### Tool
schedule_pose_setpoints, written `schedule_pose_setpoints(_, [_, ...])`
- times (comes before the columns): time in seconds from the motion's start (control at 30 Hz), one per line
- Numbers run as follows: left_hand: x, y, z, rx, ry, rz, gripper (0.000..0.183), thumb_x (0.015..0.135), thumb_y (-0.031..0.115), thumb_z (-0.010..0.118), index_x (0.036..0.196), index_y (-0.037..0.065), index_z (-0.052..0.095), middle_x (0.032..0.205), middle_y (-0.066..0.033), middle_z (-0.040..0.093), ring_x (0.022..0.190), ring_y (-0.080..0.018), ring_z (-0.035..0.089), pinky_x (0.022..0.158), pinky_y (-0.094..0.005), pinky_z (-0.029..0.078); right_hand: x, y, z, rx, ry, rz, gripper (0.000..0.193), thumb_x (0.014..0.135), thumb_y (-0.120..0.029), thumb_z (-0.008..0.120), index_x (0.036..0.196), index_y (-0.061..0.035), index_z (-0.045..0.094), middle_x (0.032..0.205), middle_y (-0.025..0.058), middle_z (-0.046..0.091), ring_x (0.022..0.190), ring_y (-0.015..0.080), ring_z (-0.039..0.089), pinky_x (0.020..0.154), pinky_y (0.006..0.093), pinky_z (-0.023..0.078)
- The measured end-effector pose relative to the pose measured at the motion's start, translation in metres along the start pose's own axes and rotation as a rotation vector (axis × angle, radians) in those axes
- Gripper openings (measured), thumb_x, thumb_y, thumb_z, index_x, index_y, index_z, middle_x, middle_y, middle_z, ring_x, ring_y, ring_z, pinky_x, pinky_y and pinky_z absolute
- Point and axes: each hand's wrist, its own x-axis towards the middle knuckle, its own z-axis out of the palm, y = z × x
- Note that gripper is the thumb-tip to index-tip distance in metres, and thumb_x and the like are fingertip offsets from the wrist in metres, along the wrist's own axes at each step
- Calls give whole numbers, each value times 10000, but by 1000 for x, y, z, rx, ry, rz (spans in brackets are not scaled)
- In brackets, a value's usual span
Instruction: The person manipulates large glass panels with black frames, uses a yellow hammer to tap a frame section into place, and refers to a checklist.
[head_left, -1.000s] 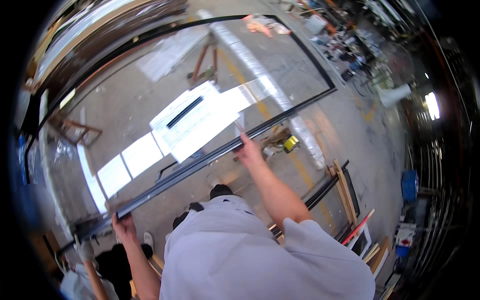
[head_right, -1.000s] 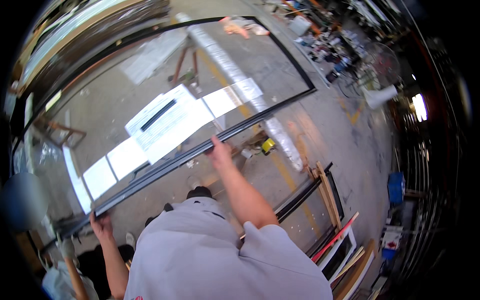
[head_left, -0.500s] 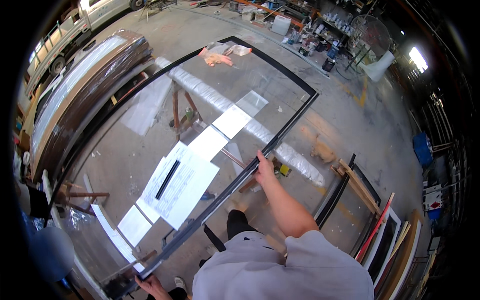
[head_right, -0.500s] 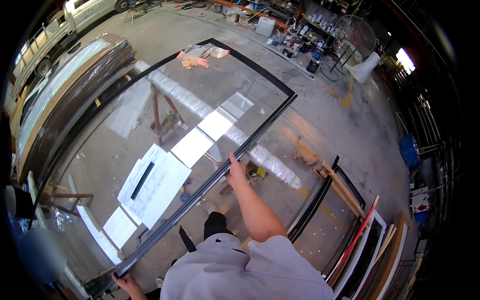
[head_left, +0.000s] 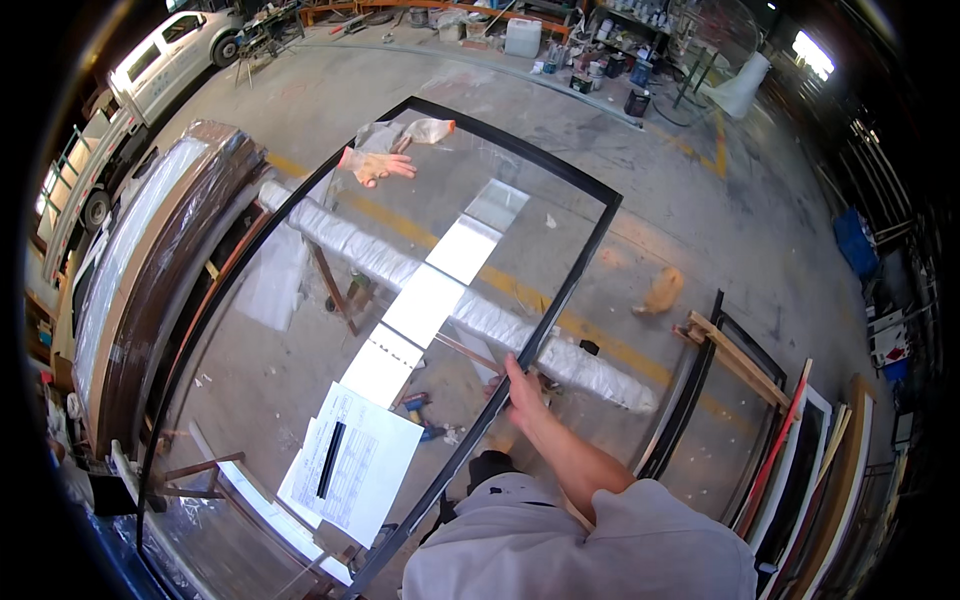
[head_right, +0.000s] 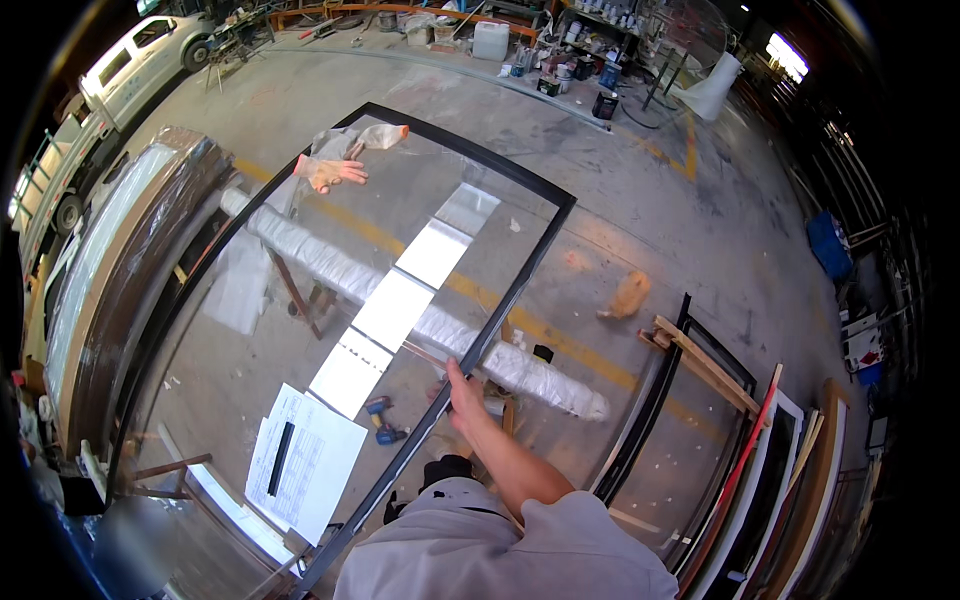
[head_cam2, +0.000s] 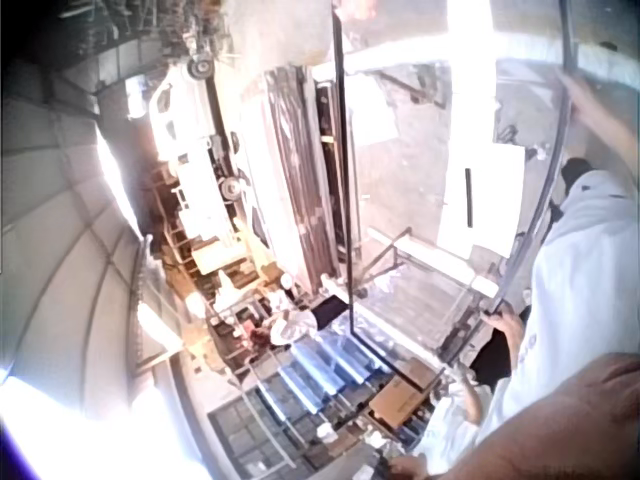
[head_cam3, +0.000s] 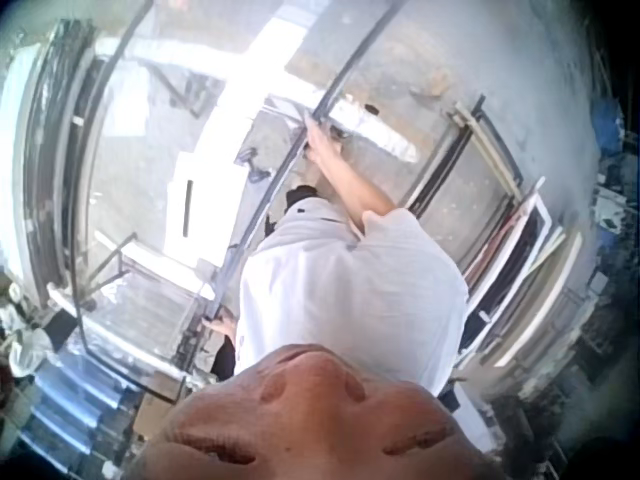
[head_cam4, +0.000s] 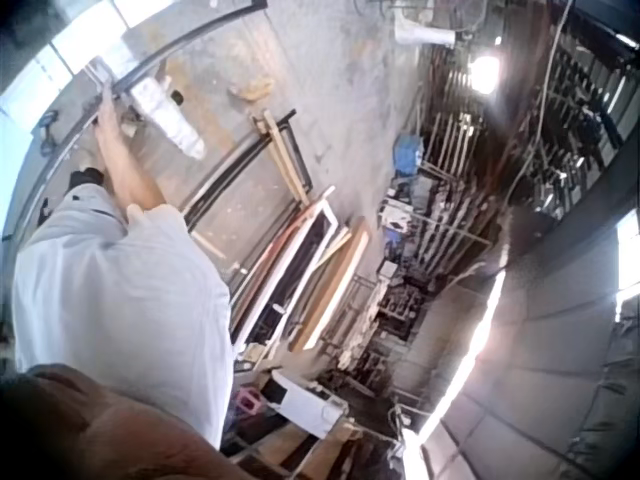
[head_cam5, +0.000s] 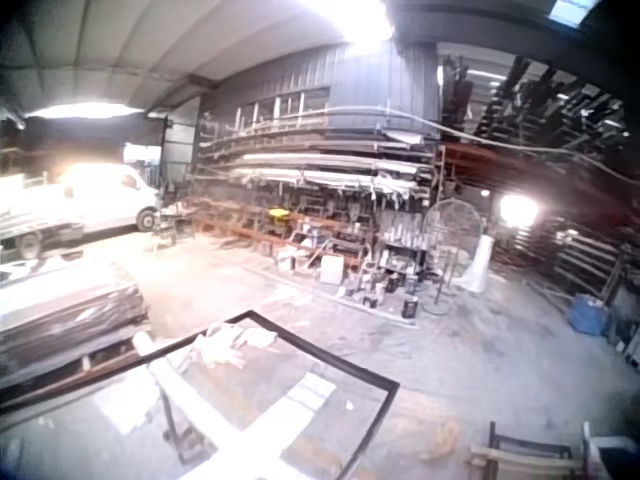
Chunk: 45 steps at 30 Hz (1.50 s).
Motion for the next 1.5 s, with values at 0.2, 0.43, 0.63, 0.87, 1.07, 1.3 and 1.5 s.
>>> schedule_pose_setpoints(0.2, [23,-98,-38,-296,-84,212,774,781,-34,677,1411,20,230,1279,-233,468,1103,-308,535,918,-486,460,1,3,6,2,-38,29,453,926,-488,587,861,-43,534,723,119,585,652,296,634,638,451,549])
schedule_pose_setpoints(0.43, [10,-10,0,-448,128,-197,289,853,339,556,1049,138,490,956,-75,557,886,-208,543,751,-353,441,14,6,-13,42,-128,53,453,901,-486,627,892,-44,527,768,118,571,658,290,642,631,471,568])
schedule_pose_setpoints(0.63, [6,44,12,-651,190,-344,357,877,533,520,909,182,571,857,1,575,796,-136,537,674,-283,437,13,7,-10,15,-99,52,427,881,-441,675,903,-37,535,762,96,535,653,279,630,617,462,571])
schedule_pose_setpoints(0.87, [1,23,11,-529,112,-40,492,842,237,616,1245,58,399,1084,-126,569,952,-190,545,806,-347,465,8,9,3,-64,7,-26,302,878,-294,695,870,-39,532,688,89,563,579,260,611,564,427,544])
schedule_pose_setpoints(1.07, [14,-1,0,-815,196,-169,690,801,70,673,1347,7,256,1086,-177,550,964,-219,546,842,-392,462,-4,6,17,-110,108,-108,269,880,-256,687,881,-30,541,653,79,557,535,239,606,500,393,538])
schedule_pose_setpoints(1.3, [0,-42,-24,-217,-141,-95,829,808,68,694,1428,22,146,1186,-195,513,1003,-242,541,851,-392,476,4,5,10,-144,119,-60,263,888,-274,659,893,-39,540,643,79,550,515,247,595,472,401,522])
schedule_pose_setpoints(1.5, [-9,-20,6,-352,52,-205,515,853,172,638,1236,48,317,1064,-147,561,936,-245,573,831,-386,493,10,-1,10,-60,29,11,314,847,-280,681,937,-26,521,663,95,542,497,263,590,466,420,526])
